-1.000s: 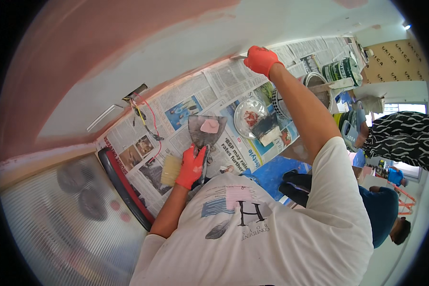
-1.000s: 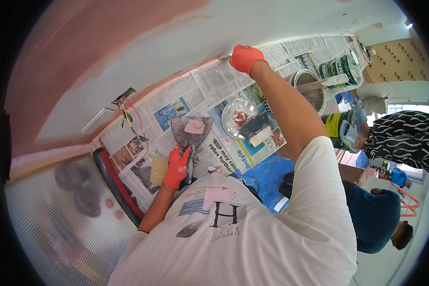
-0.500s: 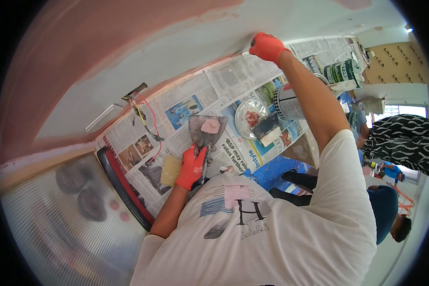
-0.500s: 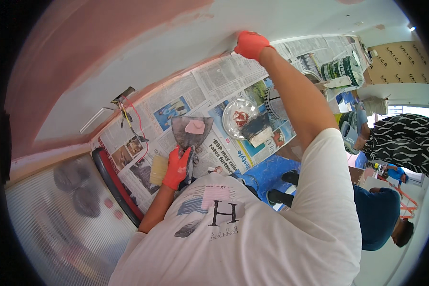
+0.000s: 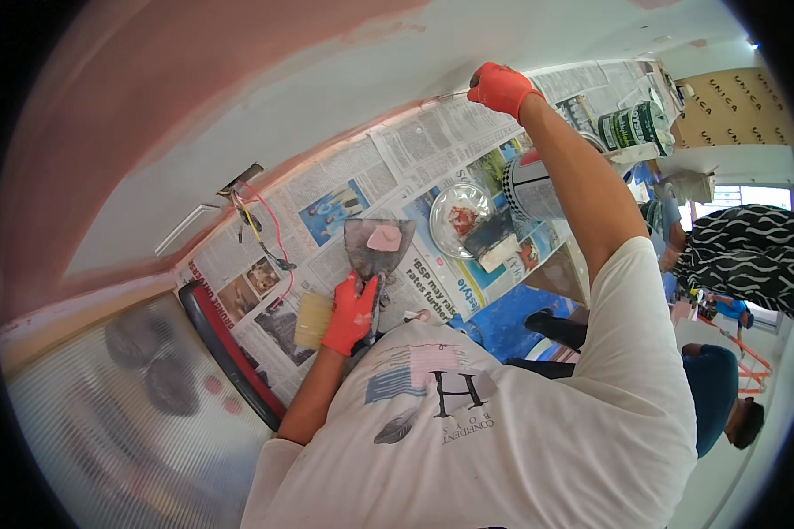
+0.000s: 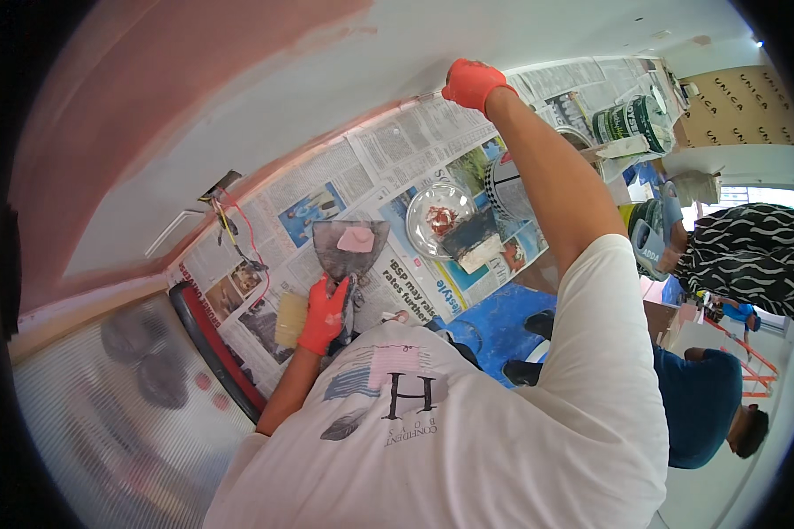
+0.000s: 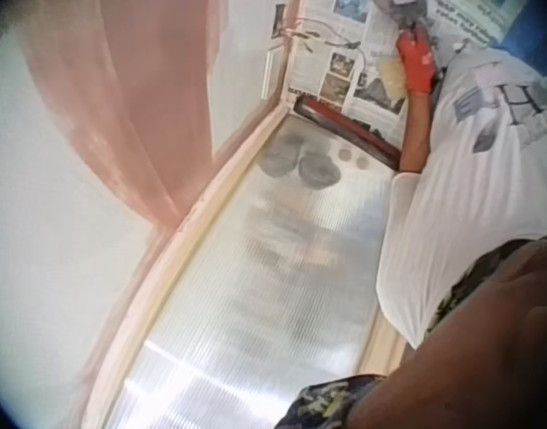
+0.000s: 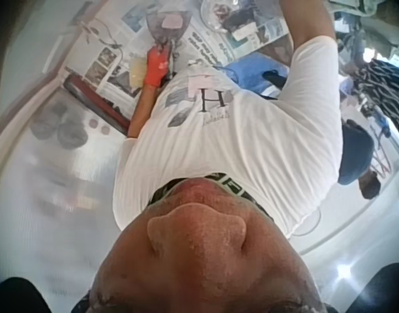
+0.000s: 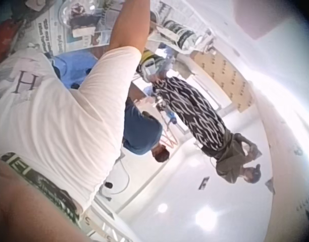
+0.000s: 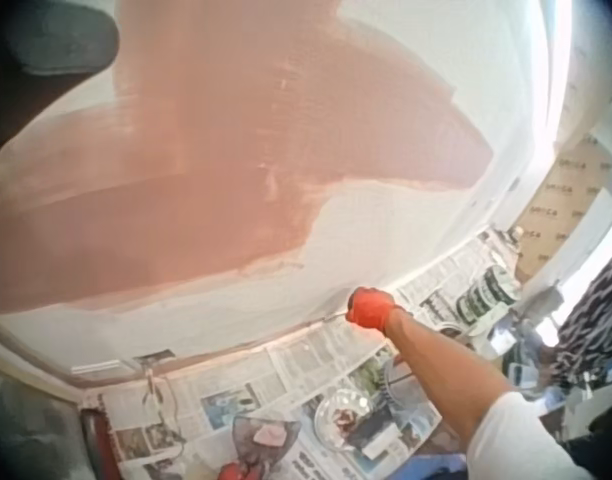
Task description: The person prepares and smooths the upper edge of a wall using a putty knife and a scraper to apply and level joint compound, then uses a brush to refine the edges near protective newspaper masking.
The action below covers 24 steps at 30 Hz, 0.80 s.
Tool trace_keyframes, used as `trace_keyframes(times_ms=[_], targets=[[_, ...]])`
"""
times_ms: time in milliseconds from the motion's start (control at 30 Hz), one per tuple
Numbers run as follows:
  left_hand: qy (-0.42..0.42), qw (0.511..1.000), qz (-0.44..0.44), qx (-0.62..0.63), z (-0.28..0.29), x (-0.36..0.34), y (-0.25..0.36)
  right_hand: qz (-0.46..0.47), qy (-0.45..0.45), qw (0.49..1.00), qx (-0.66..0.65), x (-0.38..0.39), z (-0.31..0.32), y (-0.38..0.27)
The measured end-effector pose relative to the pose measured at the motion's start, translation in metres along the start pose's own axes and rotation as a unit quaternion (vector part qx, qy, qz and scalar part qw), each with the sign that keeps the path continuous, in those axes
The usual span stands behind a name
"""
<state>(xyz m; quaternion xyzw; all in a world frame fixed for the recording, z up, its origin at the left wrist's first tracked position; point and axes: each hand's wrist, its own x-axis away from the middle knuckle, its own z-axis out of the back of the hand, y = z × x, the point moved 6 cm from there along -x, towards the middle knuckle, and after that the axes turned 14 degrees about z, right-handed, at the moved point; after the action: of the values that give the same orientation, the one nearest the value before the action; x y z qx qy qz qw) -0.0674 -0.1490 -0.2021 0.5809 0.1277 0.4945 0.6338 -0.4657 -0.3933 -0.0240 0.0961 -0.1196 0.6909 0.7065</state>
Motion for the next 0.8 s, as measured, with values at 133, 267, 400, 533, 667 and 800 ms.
trace_keyframes(times_ms=[133,267,400,533,667,800], targets=[[0.129,0.962,-0.181,-0.158,0.005,0.015,0.018,-0.007,0.016,1.000,-0.004,-0.004,0.004,-0.002],[0.149,0.957,-0.186,-0.163,0.003,0.017,0.015,0.005,0.043,0.999,0.013,-0.007,0.011,-0.012],[0.160,0.949,-0.196,-0.190,0.005,0.019,0.021,0.014,0.050,0.999,-0.008,0.001,0.012,0.000],[0.059,0.997,-0.042,0.002,-0.002,0.002,-0.002,-0.003,0.038,0.999,-0.014,0.019,0.026,0.019],[0.028,0.994,0.081,0.064,-0.002,-0.004,-0.003,-0.024,0.037,0.999,-0.009,0.017,0.019,0.031],[0.077,0.990,-0.104,-0.051,-0.001,0.005,0.000,-0.029,0.036,0.999,-0.018,0.004,0.007,0.038]])
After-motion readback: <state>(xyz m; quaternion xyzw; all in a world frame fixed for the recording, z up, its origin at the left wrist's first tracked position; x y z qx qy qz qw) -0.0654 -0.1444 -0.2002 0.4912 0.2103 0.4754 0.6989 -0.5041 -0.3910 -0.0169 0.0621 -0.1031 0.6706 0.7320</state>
